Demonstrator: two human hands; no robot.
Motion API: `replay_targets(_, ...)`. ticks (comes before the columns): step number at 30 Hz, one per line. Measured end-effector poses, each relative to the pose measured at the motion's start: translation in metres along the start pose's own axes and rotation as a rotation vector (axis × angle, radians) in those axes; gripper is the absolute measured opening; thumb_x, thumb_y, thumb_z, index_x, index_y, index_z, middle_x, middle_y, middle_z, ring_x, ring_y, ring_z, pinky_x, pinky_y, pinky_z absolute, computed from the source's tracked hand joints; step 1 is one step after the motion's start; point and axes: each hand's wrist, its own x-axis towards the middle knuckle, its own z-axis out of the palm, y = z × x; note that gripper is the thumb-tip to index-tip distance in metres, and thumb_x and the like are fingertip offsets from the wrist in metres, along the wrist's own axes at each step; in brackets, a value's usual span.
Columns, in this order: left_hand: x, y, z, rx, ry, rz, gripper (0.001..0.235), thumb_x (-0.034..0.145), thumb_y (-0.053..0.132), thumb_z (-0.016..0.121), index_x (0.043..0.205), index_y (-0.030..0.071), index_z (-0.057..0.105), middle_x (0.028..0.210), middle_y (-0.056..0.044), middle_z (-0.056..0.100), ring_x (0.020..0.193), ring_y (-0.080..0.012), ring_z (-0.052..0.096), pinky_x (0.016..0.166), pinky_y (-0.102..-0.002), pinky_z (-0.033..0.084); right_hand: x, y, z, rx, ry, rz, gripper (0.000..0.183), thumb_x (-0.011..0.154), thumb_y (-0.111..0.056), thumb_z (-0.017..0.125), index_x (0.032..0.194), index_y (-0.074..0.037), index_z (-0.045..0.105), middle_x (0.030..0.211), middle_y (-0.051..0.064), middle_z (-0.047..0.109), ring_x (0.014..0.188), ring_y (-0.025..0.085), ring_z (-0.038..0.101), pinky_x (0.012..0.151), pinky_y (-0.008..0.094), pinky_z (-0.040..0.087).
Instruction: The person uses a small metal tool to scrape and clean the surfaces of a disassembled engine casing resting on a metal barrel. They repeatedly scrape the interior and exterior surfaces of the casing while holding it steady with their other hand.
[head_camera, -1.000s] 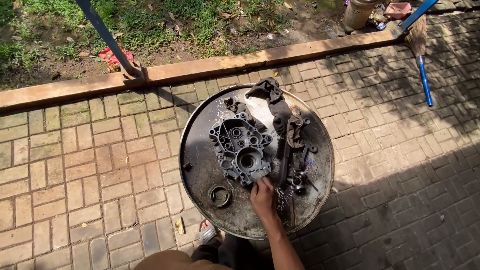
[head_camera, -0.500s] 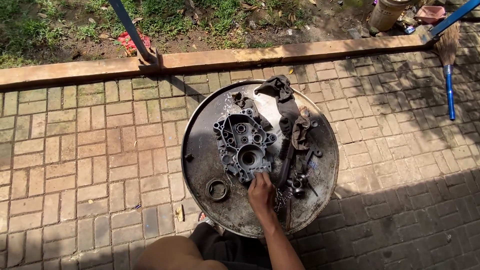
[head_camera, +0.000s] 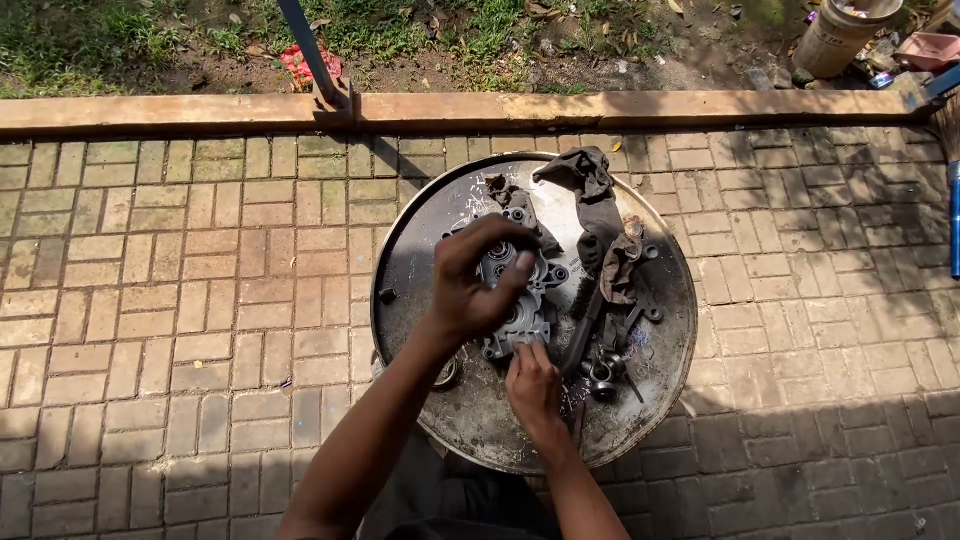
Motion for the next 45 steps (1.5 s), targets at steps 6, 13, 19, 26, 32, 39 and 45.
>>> replay_targets(6,-0.083,-0.128,-0.002,0.945,-0.554,-0.575,0.067,0.106,0.052,0.051,0.160,0.013,0.045,0.170,-0.016,0.037,0.158,-0.0419,0.028,0.114,-0.084,0.020,-0.009,0.016,0.031,0.078,0.038,0.090,0.031,0.091,-0.004,0.054,0.117,-0.012,0.071,0.107,0.010,0.067,0.079,0.042,0.070,0.052,0.049,0.060)
replay_targets(13,-0.094,-0.145,-0.002,1.158,-0.540,-0.567,0.075,0.098,0.053,0.059,0.162,0.016,0.046,0.171,-0.014,0.040,0.160,-0.0363,0.030,0.121,-0.072,0.017,0.022,-0.016,-0.012,0.066,0.138,0.026,0.013,0.089,-0.005,0.058,0.091,-0.011,0.070,0.085,0.004,0.059,0.070,0.036,0.070,0.053,0.040,0.058)
replay_targets(19,-0.099,-0.161,-0.001,1.237,-0.518,-0.637,0.078,0.091,0.063,0.057,0.161,0.028,0.049,0.172,-0.011,0.039,0.162,-0.0417,0.023,0.118,-0.081,0.007,0.009,-0.004,0.002,0.038,0.120,-0.028,0.015,0.090,-0.005,0.056,0.089,-0.013,0.069,0.081,0.002,0.056,0.068,0.033,0.070,0.052,0.039,0.057)
replay_targets(26,-0.111,-0.174,-0.004,1.262,-0.502,-0.611,0.085,0.087,0.064,0.063,0.163,0.034,0.042,0.173,-0.006,0.036,0.162,-0.0409,0.022,0.121,-0.080,0.006,-0.002,-0.012,-0.005,0.016,0.142,-0.036,0.015,0.091,-0.005,0.056,0.089,-0.013,0.069,0.080,0.004,0.056,0.067,0.035,0.069,0.053,0.041,0.056)
replay_targets(32,-0.108,-0.172,-0.005,1.250,-0.513,-0.637,0.087,0.081,0.059,0.065,0.162,0.036,0.043,0.172,-0.005,0.038,0.162,-0.0394,0.024,0.122,-0.079,0.008,0.021,-0.003,0.010,0.097,0.179,0.001,0.017,0.090,-0.003,0.055,0.087,-0.012,0.069,0.078,0.002,0.056,0.066,0.033,0.070,0.053,0.036,0.057)
replay_targets(39,-0.107,-0.174,-0.006,1.229,-0.498,-0.635,0.089,0.078,0.057,0.066,0.162,0.036,0.043,0.170,-0.004,0.039,0.161,-0.0394,0.026,0.123,-0.078,0.009,0.013,-0.006,-0.003,0.157,0.059,0.029,0.016,0.089,-0.009,0.058,0.091,-0.017,0.071,0.079,0.000,0.057,0.073,0.033,0.072,0.058,0.039,0.059)
replay_targets(45,-0.103,-0.164,-0.001,1.244,-0.508,-0.679,0.089,0.077,0.055,0.065,0.161,0.036,0.045,0.170,-0.004,0.041,0.161,-0.0391,0.026,0.123,-0.077,0.007,0.016,0.004,0.002,0.164,0.019,-0.004,0.015,0.091,-0.005,0.054,0.089,-0.012,0.068,0.081,0.005,0.058,0.075,0.035,0.072,0.060,0.040,0.059)
